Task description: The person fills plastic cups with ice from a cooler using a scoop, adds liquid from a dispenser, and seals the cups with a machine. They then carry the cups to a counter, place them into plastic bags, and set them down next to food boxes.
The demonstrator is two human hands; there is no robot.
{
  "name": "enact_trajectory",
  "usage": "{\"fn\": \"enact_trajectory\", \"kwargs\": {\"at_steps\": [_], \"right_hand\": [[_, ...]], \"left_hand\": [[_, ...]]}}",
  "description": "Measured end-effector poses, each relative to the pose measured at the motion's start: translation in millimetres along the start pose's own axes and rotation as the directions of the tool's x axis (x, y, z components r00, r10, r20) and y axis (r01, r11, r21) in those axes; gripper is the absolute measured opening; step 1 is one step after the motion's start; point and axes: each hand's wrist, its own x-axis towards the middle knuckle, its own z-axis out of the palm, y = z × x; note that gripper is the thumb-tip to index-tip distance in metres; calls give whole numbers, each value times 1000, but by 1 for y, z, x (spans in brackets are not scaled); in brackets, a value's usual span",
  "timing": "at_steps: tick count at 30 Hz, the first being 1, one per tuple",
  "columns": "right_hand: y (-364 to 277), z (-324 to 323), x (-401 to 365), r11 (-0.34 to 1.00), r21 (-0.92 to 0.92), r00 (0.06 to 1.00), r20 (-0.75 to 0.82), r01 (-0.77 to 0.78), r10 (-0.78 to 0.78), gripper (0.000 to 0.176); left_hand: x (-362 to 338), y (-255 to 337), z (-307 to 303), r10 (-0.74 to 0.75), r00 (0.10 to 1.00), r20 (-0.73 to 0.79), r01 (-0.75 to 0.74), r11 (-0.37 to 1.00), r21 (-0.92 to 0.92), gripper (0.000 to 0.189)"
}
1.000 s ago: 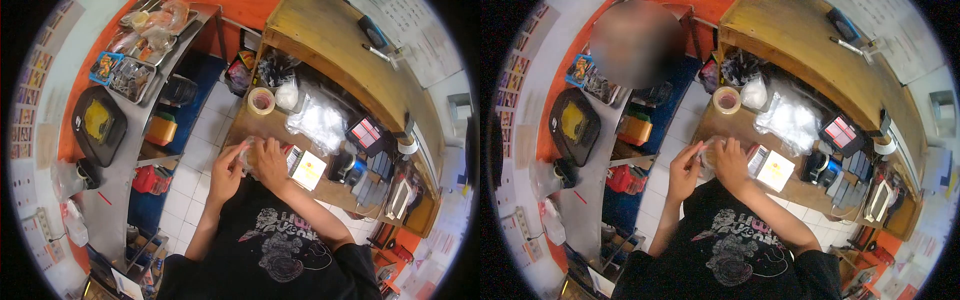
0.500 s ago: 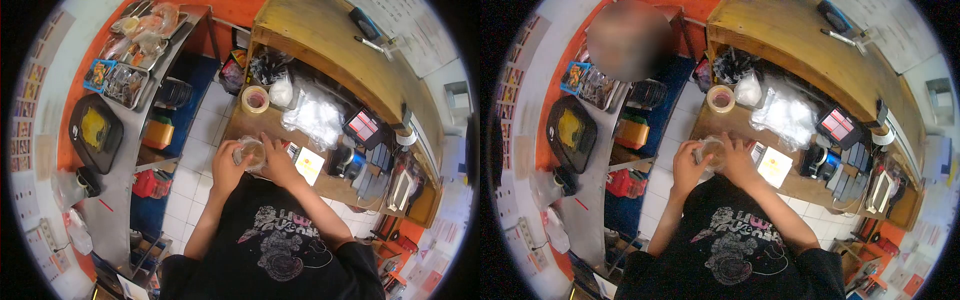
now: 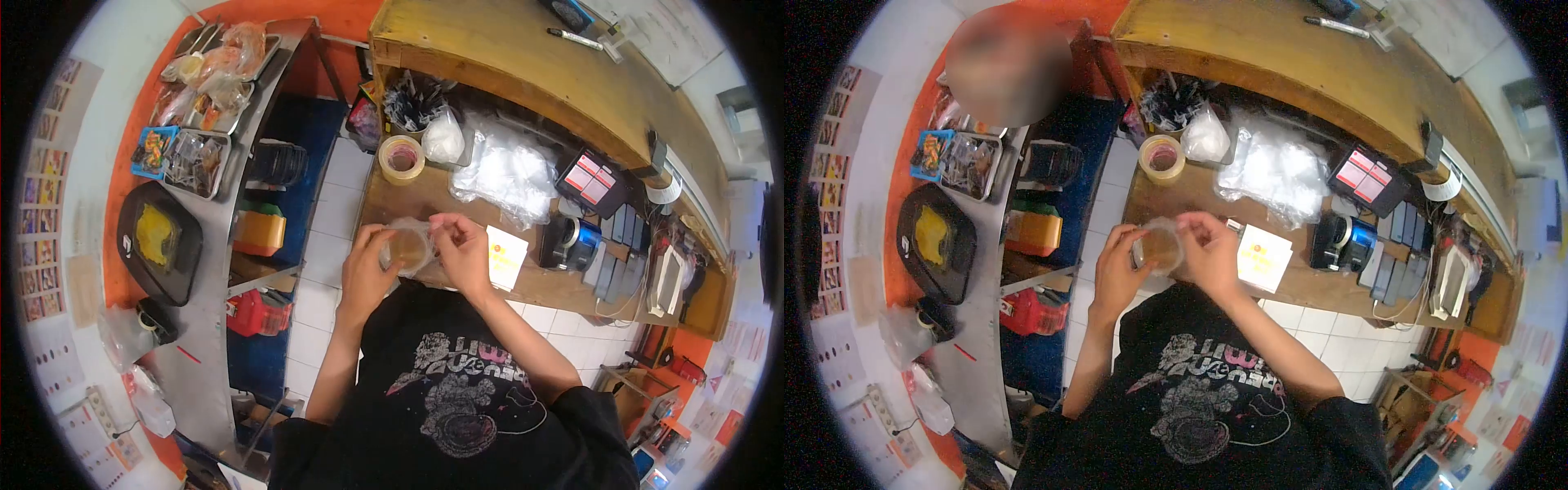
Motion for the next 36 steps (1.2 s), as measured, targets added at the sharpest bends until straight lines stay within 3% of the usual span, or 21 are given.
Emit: {"fn": "enact_trajectory", "kwargs": {"at_steps": [3, 5, 8, 10, 13, 14, 16, 18, 19, 21, 23, 24, 25, 26, 27, 28, 29, 31, 33, 34, 36], "right_hand": [[-9, 1, -6, 993, -113, 994, 100, 43, -32, 17], [-28, -6, -9, 992, -127, 992, 125, 15, 1, 18], [-56, -15, -18, 985, -172, 984, 176, 2, 29, 20], [-63, -20, -22, 979, -202, 979, 204, 18, 24, 24], [-78, -25, -20, 956, -256, 953, 295, 142, -62, 28], [-92, -26, -20, 906, -370, 944, 321, 204, -81, 29], [-101, -27, -18, 837, -478, 932, 347, 268, -100, 30], [-100, -25, -18, 668, -619, 904, 366, 413, -221, 36], [-98, -23, -18, 664, -621, 903, 365, 418, -227, 36], [-94, -19, -19, 479, -761, 899, 359, 437, -250, 32], [-95, -20, -21, 394, -791, 882, 386, 467, -270, 27], [-95, -21, -21, 305, -814, 863, 417, 494, -286, 22], [-100, -22, -22, 306, -815, 864, 414, 492, -286, 22], [-107, -23, -23, 225, -841, 867, 448, 492, -219, 16], [-111, -24, -22, 141, -857, 867, 476, 495, -148, 12], [-109, -26, -21, 142, -858, 868, 475, 493, -147, 12], [-107, -27, -20, 200, -858, 881, 457, 473, -125, 11], [-107, -26, -15, 258, -853, 891, 443, 453, -103, 11], [-111, -20, -10, 539, -784, 935, 354, 309, -21, 16], [-112, -19, -9, 540, -782, 933, 358, 312, -22, 16], [-115, -17, -6, 766, -603, 922, 385, 222, 36, 22]], "left_hand": [[-2, 12, -9, 8, 1000, -1, -7, 997, 79, 40], [-5, 21, -25, -73, 992, -100, 67, 996, -55, 33], [-10, 50, -68, -142, 990, -18, 139, 981, -139, 27], [-10, 59, -84, -116, 993, -27, 113, 987, -112, 25], [-7, 60, -101, -188, 982, 2, 188, 979, 74, 30], [-7, 53, -103, -188, 982, -4, 188, 979, 75, 30], [-6, 42, -106, -170, 985, 21, 149, 912, 381, 28], [6, 48, -110, -234, 967, 95, 180, 901, 394, 27], [11, 53, -110, -298, 939, 170, 208, 887, 412, 29], [14, 58, -101, -233, 965, 120, 173, 909, 379, 29], [15, 54, -95, -174, 982, 73, 139, 926, 350, 30], [15, 48, -90, -35, 999, -4, 34, 953, 300, 30], [15, 44, -85, 101, 991, -86, -76, 963, 257, 30], [14, 41, -81, 101, 991, -82, -77, 963, 256, 30], [13, 40, -75, 49, 993, -106, -39, 995, 86, 31], [13, 40, -73, -8, 993, -120, -2, 996, -87, 31], [12, 40, -73, -8, 993, -119, -3, 996, -86, 31], [10, 42, -76, -172, 984, -47, 163, 976, -145, 31], [9, 50, -88, -192, 981, 2, 192, 979, -73, 31], [9, 54, -94, -212, 976, 50, 212, 977, -4, 31], [10, 58, -99, -214, 975, 65, 212, 977, 32, 27]]}}
